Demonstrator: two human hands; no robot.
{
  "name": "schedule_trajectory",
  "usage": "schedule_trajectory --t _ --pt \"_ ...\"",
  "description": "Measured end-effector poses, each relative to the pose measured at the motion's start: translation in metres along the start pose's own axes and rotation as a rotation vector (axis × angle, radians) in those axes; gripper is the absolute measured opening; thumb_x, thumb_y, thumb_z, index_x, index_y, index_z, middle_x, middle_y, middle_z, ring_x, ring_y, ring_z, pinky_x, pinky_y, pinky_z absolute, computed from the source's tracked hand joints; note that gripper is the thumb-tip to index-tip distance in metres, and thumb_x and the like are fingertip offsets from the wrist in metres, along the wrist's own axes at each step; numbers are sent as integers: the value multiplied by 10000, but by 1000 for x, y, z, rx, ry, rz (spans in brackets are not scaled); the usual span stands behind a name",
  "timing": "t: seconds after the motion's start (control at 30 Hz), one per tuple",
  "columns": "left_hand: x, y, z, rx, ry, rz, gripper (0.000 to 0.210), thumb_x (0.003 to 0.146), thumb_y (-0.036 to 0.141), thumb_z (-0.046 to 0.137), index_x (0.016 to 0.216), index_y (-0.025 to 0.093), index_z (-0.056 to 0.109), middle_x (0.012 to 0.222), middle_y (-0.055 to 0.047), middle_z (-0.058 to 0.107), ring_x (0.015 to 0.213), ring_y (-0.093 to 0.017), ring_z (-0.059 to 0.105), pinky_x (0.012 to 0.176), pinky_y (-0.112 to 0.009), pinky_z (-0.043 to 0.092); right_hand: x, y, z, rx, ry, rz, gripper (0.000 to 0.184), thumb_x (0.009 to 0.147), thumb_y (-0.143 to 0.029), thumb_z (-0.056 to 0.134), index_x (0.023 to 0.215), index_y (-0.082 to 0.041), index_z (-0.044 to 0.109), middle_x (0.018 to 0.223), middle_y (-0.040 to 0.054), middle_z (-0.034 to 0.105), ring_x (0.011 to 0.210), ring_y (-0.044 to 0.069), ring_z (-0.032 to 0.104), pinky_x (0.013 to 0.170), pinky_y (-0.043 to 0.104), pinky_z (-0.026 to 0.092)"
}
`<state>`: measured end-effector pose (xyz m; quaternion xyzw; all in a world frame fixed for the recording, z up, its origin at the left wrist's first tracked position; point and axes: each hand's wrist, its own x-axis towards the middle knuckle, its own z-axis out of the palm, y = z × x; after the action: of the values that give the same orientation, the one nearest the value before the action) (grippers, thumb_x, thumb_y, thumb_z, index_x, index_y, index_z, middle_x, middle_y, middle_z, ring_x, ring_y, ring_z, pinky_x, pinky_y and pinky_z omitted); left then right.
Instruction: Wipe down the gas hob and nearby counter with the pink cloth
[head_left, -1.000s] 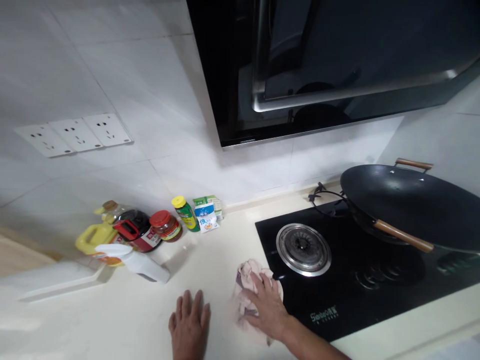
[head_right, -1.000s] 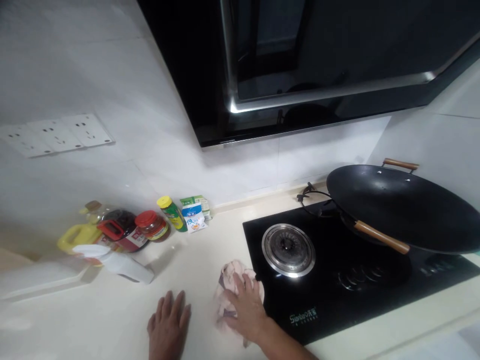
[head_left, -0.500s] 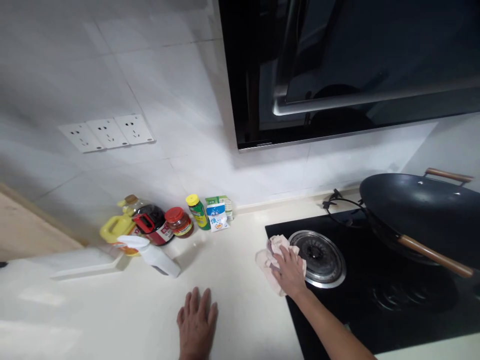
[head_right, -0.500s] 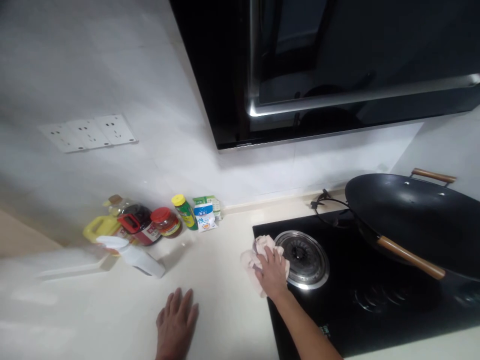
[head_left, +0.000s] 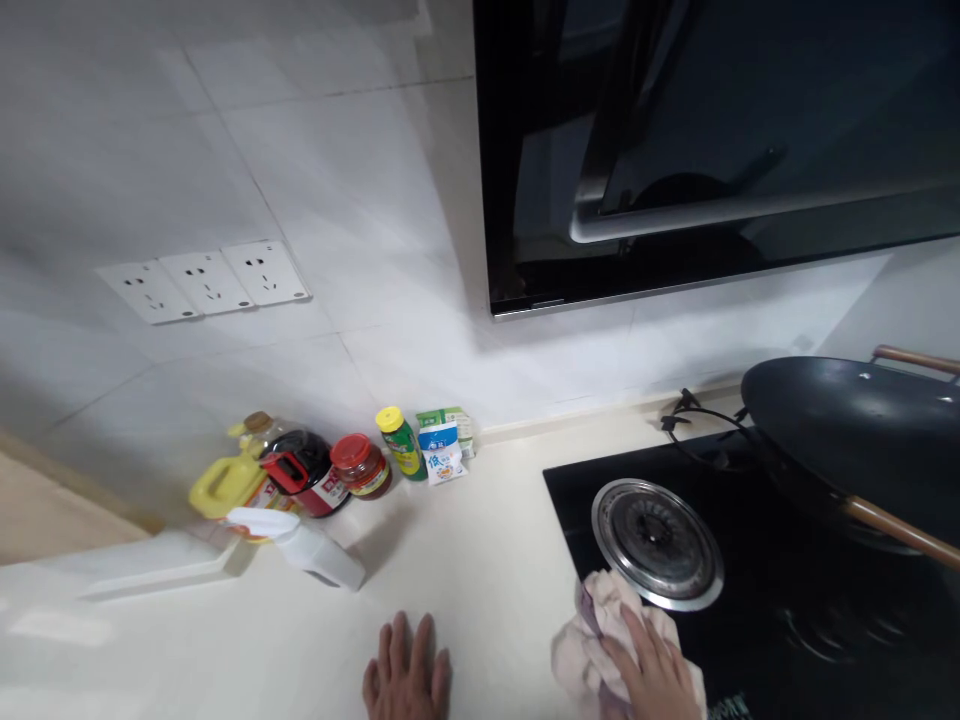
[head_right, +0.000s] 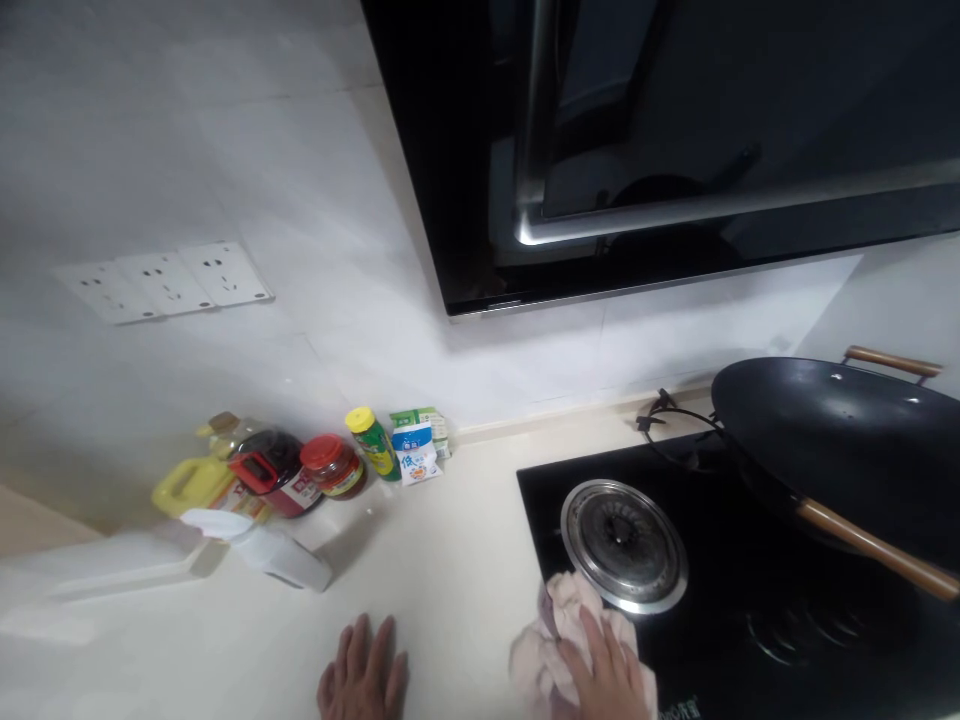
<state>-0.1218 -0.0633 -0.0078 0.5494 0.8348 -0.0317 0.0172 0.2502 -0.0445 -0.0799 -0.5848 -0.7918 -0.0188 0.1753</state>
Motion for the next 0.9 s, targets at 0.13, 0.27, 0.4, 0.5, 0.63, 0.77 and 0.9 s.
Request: schedule_trajectory --t 0.13,0.27,0.4,0.5,0.63,0.77,0.9 --pt "0 -2 2 -25 2 6 554 984 449 436 1519 320 503 1703 -91 339 1590 -333 265 1251 -584 275 103 -23 -26 36 -39 -6 486 864 -349 654 1348 -317 673 1638 76 424 1478 401 387 1194 587 303" --pt "-1 -4 2 -35 -1 4 551 978 448 447 1508 316 522 1698 -97 350 1587 -330 277 1252 -574 277 176 -36 -38 49 5 -13 474 964 -454 670 1377 -232 601 1478 112 551 1300 308 563 1089 561 475" --pt "-1 -6 1 -60 29 18 547 984 462 428 1500 316 534 1698 -98 354 1586 -329 279 1248 -573 281 185 -27 -38 60 22 -22 428 985 -443 662 1332 -197 604 1337 93 625 1128 237 650 949 466 577" --pt "-2 -6 -2 -63 55 28 554 989 476 405 1499 305 537 1690 -110 371 1588 -331 272 1244 -568 281 167 -14 -38 65 17 -33 423 988 -456 653 1329 -209 609 1346 95 622 1134 239 644 950 469 579" --pt "-3 -3 -8 -69 68 41 570 990 486 385 1495 276 546 1680 -130 385 1585 -343 271 1237 -556 280 139 -6 -41 61 2 -51 426 986 -447 660 1329 -200 607 1341 92 624 1133 240 647 953 468 576" --pt "-2 -2 -11 -76 75 45 594 985 524 379 1495 267 544 1673 -130 398 1576 -344 286 1232 -540 281 100 -3 -48 45 3 -58 425 986 -448 657 1335 -211 608 1375 98 610 1170 250 633 989 489 558" --pt "0 -2 -9 -74 87 45 612 964 561 408 1488 278 548 1670 -116 406 1568 -334 298 1226 -537 280 32 20 -46 40 36 -72 401 911 -375 682 1301 -284 668 1593 124 463 1424 385 457 1155 608 377"
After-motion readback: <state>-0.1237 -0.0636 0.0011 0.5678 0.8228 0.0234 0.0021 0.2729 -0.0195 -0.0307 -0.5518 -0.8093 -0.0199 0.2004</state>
